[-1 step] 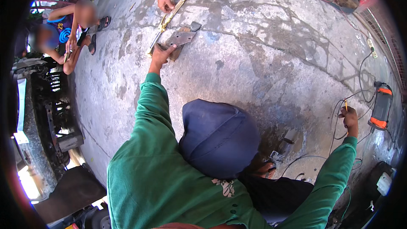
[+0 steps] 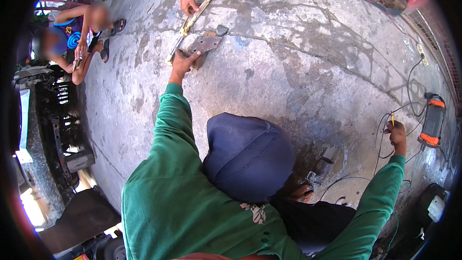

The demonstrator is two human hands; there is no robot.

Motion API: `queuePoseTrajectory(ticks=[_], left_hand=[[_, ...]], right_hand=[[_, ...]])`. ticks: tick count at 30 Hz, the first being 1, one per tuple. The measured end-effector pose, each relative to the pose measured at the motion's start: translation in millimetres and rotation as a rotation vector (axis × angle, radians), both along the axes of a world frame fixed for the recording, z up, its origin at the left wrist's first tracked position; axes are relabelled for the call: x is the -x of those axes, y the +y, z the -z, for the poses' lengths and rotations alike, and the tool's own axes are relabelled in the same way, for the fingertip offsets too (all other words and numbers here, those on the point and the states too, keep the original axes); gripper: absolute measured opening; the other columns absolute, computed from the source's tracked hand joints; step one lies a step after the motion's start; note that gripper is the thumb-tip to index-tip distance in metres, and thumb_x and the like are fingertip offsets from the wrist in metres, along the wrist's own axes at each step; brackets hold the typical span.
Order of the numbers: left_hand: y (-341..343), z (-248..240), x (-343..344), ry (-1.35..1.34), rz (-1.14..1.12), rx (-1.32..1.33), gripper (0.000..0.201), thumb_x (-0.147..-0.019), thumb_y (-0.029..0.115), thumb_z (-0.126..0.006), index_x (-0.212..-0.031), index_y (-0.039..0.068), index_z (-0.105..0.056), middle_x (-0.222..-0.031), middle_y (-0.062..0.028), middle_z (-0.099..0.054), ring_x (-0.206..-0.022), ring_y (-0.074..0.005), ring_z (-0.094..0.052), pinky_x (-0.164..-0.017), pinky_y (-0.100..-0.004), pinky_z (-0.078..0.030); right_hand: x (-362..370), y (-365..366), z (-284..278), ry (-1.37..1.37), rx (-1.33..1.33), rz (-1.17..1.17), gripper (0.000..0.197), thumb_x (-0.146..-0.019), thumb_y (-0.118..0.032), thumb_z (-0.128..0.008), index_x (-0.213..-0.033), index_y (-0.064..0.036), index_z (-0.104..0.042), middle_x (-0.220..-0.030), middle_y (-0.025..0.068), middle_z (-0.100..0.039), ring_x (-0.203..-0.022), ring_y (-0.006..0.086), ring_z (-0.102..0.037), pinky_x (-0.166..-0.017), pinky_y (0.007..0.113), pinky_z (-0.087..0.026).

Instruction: The person marks a metal plate with a pencil and then uses a center punch to create indentations at the marked spots. The person then hands the plate to a coworker who uses a torch to heat it.

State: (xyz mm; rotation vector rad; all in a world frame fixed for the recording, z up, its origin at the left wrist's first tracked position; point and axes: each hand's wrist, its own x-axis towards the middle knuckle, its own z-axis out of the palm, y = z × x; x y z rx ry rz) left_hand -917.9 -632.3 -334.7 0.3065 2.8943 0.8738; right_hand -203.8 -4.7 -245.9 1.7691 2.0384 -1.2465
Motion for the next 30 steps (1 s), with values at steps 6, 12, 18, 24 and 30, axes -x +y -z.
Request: queuePoseTrajectory(ticks=[6, 12, 18, 24, 30], left_hand=[[5.4, -15.9, 9.1, -0.077, 0.032, 0.023, 0.120, -0.066, 0.052, -0.092, -0.139, -0.020, -0.031, -0.113, -0.0287, -0.064, -0.077, -0.0267, -0.068, -0.058, -0.0348, -0.057], [21.8, -51.0, -39.7, 0.212, 0.018, 0.169, 0.118, -0.070, 0.055, -0.088, -0.144, -0.017, -0.033, -0.126, -0.0356, -0.060, -0.118, -0.0474, -0.060, -0.104, -0.0451, -0.048], [103.4, -243.4, -250.1, -0.665, 0.720, -0.783, 0.082, -0.081, 0.065, -0.074, -0.122, -0.005, -0.066, -0.115, -0.0167, -0.067, -0.111, -0.0290, -0.064, -0.100, -0.0419, -0.049], [187.1, -341.9, -307.8, -0.207, 1.755, -0.613, 0.051, -0.074, 0.042, -0.086, -0.103, 0.003, -0.072, -0.116, -0.0124, -0.069, -0.113, -0.0368, -0.064, -0.096, -0.0469, -0.051], [202.8, -374.7, -333.4, -0.321, 1.649, 0.066, 0.034, -0.079, 0.037, -0.079, -0.089, 0.006, -0.068, -0.093, -0.0122, -0.067, -0.097, -0.0341, -0.065, -0.084, -0.0477, -0.050]], right_hand=[[5.5, 2.5, 2.4, 0.018, -0.013, -0.016, 0.035, -0.095, -0.026, -0.063, -0.116, 0.0014, -0.064, -0.076, 0.0135, -0.070, -0.034, 0.0123, -0.042, -0.032, 0.031, -0.028], [2.6, 7.3, -1.7, 0.015, -0.031, -0.031, 0.032, -0.095, -0.028, -0.063, -0.112, 0.0000, -0.065, -0.077, 0.0130, -0.071, -0.035, 0.0120, -0.042, -0.032, 0.031, -0.030], [24.6, 45.3, -60.2, 0.220, -0.255, -0.006, 0.036, -0.095, -0.036, -0.067, -0.102, -0.0011, -0.070, -0.057, -0.0041, -0.050, -0.038, 0.0065, -0.033, -0.040, 0.028, -0.023], [91.0, 30.1, -119.4, 0.416, -0.373, -0.117, 0.031, -0.094, -0.030, -0.069, -0.105, -0.0001, -0.071, -0.074, -0.0034, -0.059, -0.063, 0.0059, -0.041, -0.057, 0.027, -0.033], [111.6, -57.4, -265.0, 0.549, -0.506, -0.109, 0.024, -0.098, -0.017, -0.060, -0.112, 0.0003, -0.069, -0.078, -0.0041, -0.049, -0.068, 0.0064, -0.040, -0.061, 0.025, -0.033]])
